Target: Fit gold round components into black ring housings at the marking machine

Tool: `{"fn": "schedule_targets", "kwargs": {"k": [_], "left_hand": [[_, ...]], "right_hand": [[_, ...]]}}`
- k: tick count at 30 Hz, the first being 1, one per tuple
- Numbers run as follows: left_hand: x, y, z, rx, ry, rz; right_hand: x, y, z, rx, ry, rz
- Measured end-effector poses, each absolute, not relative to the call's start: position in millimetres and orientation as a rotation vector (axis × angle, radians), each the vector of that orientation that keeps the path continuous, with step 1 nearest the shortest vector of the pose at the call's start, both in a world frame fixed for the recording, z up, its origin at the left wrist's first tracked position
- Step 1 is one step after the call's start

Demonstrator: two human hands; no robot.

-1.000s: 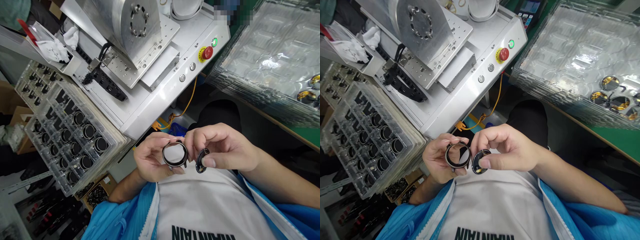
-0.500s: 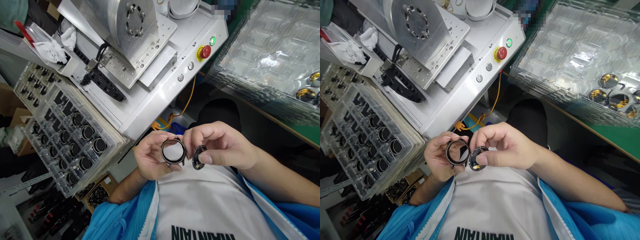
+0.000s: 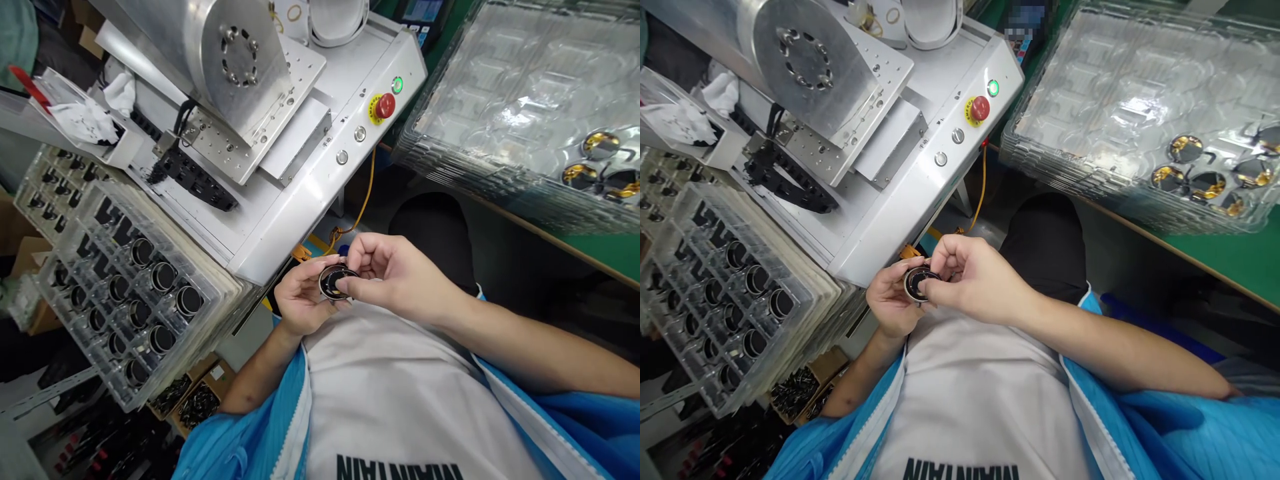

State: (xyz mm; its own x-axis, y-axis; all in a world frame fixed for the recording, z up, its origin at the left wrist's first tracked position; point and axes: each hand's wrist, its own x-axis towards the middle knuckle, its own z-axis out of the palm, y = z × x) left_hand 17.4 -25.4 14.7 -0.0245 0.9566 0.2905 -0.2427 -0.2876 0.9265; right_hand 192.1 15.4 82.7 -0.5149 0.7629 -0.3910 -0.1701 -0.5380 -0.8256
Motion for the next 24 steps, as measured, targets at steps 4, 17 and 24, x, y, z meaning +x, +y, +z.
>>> {"fn": "schedule_targets", "kwargs": {"k": [4, 17, 24], "left_hand": [[18.9, -24.8, 14.4, 1.250, 0.879, 1.554], [14.6, -27.5, 9.6, 1.333, 0.939, 1.507], [13.5, -26.8, 7.6, 1.329, 0.947, 1.488]], "right_hand": [[187.1, 12.2, 82.5, -1.100, -1.146, 1.917], [183.8, 13.0, 82.6, -1.118, -1.229, 1.813], [184.6, 15.1, 81.1, -1.105, -1.237, 1.804]]}}
